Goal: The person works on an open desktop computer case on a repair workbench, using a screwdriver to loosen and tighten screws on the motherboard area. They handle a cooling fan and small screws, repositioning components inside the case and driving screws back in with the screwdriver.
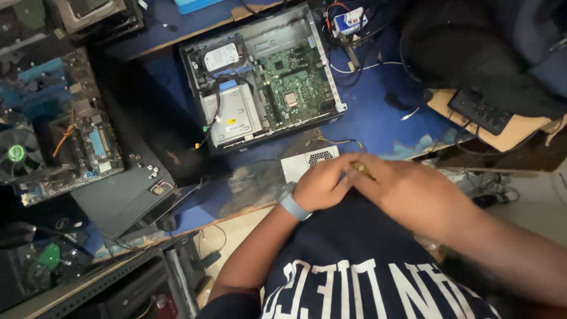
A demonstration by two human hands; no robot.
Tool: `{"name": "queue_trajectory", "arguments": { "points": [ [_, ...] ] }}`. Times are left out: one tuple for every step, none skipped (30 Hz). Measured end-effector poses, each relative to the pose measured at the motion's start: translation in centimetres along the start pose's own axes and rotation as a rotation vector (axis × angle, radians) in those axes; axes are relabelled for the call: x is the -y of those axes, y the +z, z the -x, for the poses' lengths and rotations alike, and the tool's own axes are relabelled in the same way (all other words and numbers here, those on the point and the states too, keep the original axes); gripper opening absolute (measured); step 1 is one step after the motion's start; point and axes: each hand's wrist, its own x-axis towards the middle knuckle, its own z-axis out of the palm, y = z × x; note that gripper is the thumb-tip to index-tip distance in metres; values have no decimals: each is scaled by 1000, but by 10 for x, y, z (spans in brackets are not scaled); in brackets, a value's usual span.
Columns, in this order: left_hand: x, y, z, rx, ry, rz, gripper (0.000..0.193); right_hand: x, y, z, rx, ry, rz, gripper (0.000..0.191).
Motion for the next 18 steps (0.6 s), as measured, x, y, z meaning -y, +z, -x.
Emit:
{"name": "queue_trajectory", "arguments": {
  "points": [
    [1,2,2,9,7,11,39,-2,1,0,-35,-23,-36,37],
    [2,5,4,20,17,23,44,-6,5,0,-70,-43,-71,35],
    [2,10,4,-21,67,-62,34,-10,10,2,-105,-65,-104,34],
    [2,17,2,-65,118,-149,26,-17,17,4,-83,-38,-156,34],
    [1,24,2,-107,169,-235,19,-25,27,6,-61,-8,-208,35],
    [-1,32,3,-116,111,-192,21,-35,39,9,-37,24,-264,36],
    [-4,38,4,-128,53,-153,23,-48,54,10,-151,32,-547,31],
    [-7,42,5,-138,-5,-116,25,-63,71,7,-268,41,-832,29],
    [-10,45,7,-156,1,-81,29,-74,91,4,-379,51,-1115,30],
    [-14,44,13,-179,1,-51,33,-80,114,-4,-268,245,-1185,26],
    [-19,43,21,-204,0,-21,37,-83,138,-11,-145,437,-1245,26],
    [-25,43,30,-268,6,-30,38,-84,159,-12,-105,332,-1111,21],
    [-31,42,41,-332,11,-46,39,-83,180,-13,-68,225,-982,30],
    [-35,40,51,-396,21,-64,40,-83,198,-14,-39,116,-849,46],
    [-40,39,61,-481,-4,17,37,-80,215,-13,-42,21,-771,59],
    [-44,42,73,-567,-34,102,33,-74,229,-10,-39,-72,-696,73],
    [-46,47,83,-680,-28,125,31,-68,242,-10,-42,-161,-619,87],
    [-46,50,92,-789,-14,145,29,-62,253,-14,-15,-184,-576,91]
  ]
}}
